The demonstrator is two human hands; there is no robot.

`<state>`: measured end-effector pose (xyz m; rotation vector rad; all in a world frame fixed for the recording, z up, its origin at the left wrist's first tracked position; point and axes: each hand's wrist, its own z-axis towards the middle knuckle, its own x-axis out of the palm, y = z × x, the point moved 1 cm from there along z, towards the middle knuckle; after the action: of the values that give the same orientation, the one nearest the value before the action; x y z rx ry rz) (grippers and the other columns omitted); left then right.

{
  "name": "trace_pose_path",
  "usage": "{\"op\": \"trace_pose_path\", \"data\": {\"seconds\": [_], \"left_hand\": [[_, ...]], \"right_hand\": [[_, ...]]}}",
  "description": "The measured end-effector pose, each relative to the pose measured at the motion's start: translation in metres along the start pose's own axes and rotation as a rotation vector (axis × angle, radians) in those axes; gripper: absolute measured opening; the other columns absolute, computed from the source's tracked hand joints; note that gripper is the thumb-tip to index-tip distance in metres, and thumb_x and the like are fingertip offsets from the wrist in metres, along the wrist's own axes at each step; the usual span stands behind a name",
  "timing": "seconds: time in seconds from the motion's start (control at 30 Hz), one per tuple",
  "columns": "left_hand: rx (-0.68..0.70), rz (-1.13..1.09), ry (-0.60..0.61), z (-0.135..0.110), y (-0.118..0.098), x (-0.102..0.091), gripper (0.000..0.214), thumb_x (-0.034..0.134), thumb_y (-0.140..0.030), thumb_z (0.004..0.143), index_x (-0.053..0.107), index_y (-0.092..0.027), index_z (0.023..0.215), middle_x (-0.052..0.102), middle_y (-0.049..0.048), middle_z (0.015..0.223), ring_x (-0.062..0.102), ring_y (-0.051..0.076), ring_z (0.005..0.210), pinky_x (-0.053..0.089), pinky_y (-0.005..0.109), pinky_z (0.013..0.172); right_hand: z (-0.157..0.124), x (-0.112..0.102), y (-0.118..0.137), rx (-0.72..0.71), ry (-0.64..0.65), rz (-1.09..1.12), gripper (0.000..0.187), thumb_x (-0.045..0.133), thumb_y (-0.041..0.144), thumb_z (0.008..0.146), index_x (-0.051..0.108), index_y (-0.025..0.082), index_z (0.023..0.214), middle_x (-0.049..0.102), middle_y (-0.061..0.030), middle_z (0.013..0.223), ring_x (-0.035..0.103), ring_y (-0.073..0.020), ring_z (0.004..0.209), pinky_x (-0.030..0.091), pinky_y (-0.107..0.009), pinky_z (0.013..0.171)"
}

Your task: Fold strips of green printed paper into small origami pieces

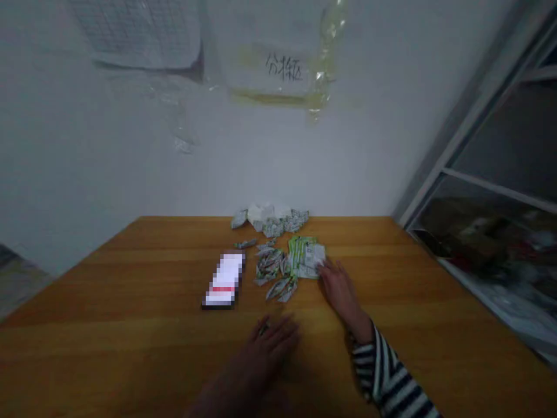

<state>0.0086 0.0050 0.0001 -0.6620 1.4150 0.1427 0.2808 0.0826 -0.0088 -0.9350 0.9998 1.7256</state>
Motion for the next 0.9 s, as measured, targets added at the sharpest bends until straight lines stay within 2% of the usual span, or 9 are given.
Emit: {"op": "trace_pose_path", "data": {"seconds": [0.1, 0.17, 0.23, 0.37, 0.47, 0.57, 0.63, 0.8, 0.9], "left_hand": [[0.039, 0.065, -0.014, -0.007, 0.005, 0.020, 0.090, 0.059, -0.053, 0.083, 0.007, -0.029, 0.152, 0.033, 0.0092, 0.154, 0.030, 0.030, 0.142, 0.014, 0.052, 0.116], [-0.011, 0.140, -0.058, -0.005, 0.012, 0.028, 0.092, 0.063, -0.056, 0.079, 0.014, -0.030, 0.152, 0.033, 0.0103, 0.154, 0.028, 0.032, 0.142, 0.015, 0.054, 0.115], [-0.070, 0.223, -0.106, 0.003, 0.019, 0.031, 0.081, 0.064, -0.048, 0.082, 0.023, -0.031, 0.150, 0.033, 0.0094, 0.154, 0.027, 0.031, 0.143, 0.015, 0.055, 0.115], [-0.159, 0.364, -0.193, 0.034, 0.032, 0.019, 0.058, 0.055, -0.024, 0.088, 0.038, -0.026, 0.144, 0.036, 0.0087, 0.153, 0.027, 0.028, 0.143, 0.016, 0.055, 0.115], [-0.322, 0.473, -0.330, 0.060, 0.043, 0.004, 0.053, 0.048, -0.014, 0.088, 0.045, -0.024, 0.140, 0.037, 0.0114, 0.152, 0.030, 0.029, 0.141, 0.015, 0.059, 0.113], [-0.475, 0.531, -0.443, 0.077, 0.046, -0.009, 0.052, 0.045, -0.011, 0.088, 0.047, -0.020, 0.139, 0.035, 0.0168, 0.152, 0.028, 0.032, 0.142, 0.014, 0.063, 0.112], [-0.539, 0.493, -0.498, 0.084, 0.042, -0.016, 0.052, 0.049, -0.018, 0.088, 0.046, -0.018, 0.140, 0.033, 0.0205, 0.152, 0.027, 0.035, 0.142, 0.018, 0.066, 0.108], [-0.456, 0.347, -0.618, 0.099, 0.022, -0.023, 0.047, 0.049, -0.025, 0.091, 0.046, -0.013, 0.136, 0.036, 0.0222, 0.150, 0.031, 0.034, 0.140, 0.024, 0.061, 0.109], [-0.425, 0.252, -0.682, 0.104, 0.022, -0.020, 0.044, 0.048, -0.025, 0.092, 0.046, -0.014, 0.135, 0.041, 0.0216, 0.146, 0.034, 0.034, 0.138, 0.026, 0.060, 0.109]], "right_hand": [[0.000, 0.002, 0.003, 0.015, -0.051, 0.010, 0.031, 0.045, 0.006, 0.090, 0.067, 0.015, 0.111, 0.068, -0.0134, 0.120, 0.063, -0.0232, 0.114, 0.030, -0.045, 0.113], [0.000, 0.003, 0.005, 0.023, -0.090, 0.034, 0.027, 0.048, 0.009, 0.090, 0.068, 0.015, 0.107, 0.070, -0.0132, 0.117, 0.064, -0.0228, 0.111, 0.031, -0.045, 0.113], [0.000, 0.004, 0.007, 0.025, -0.124, 0.075, 0.023, 0.051, 0.010, 0.089, 0.069, 0.017, 0.102, 0.071, -0.0125, 0.113, 0.066, -0.0225, 0.108, 0.030, -0.045, 0.113], [0.000, 0.003, 0.008, 0.051, -0.160, 0.130, 0.020, 0.055, 0.009, 0.086, 0.070, 0.019, 0.095, 0.074, -0.0104, 0.107, 0.069, -0.0220, 0.099, 0.032, -0.044, 0.111], [-0.003, 0.001, 0.008, 0.074, -0.176, 0.165, 0.018, 0.057, 0.011, 0.086, 0.072, 0.021, 0.090, 0.075, -0.0082, 0.103, 0.070, -0.0214, 0.094, 0.031, -0.044, 0.112], [-0.004, 0.000, 0.005, 0.107, -0.191, 0.213, 0.018, 0.058, 0.015, 0.086, 0.074, 0.022, 0.087, 0.076, -0.0069, 0.100, 0.071, -0.0212, 0.095, 0.031, -0.043, 0.111], [-0.004, 0.002, 0.002, 0.141, -0.197, 0.248, 0.017, 0.059, 0.019, 0.086, 0.075, 0.023, 0.088, 0.076, -0.0065, 0.100, 0.071, -0.0220, 0.094, 0.035, -0.043, 0.109], [0.000, 0.011, -0.009, 0.231, -0.209, 0.342, 0.017, 0.060, 0.026, 0.085, 0.077, 0.025, 0.084, 0.078, -0.0039, 0.093, 0.073, -0.0224, 0.085, 0.044, -0.042, 0.101], [0.000, 0.014, -0.012, 0.260, -0.223, 0.390, 0.018, 0.059, 0.029, 0.085, 0.077, 0.026, 0.082, 0.078, -0.0019, 0.090, 0.073, -0.0218, 0.081, 0.050, -0.038, 0.091]]}}
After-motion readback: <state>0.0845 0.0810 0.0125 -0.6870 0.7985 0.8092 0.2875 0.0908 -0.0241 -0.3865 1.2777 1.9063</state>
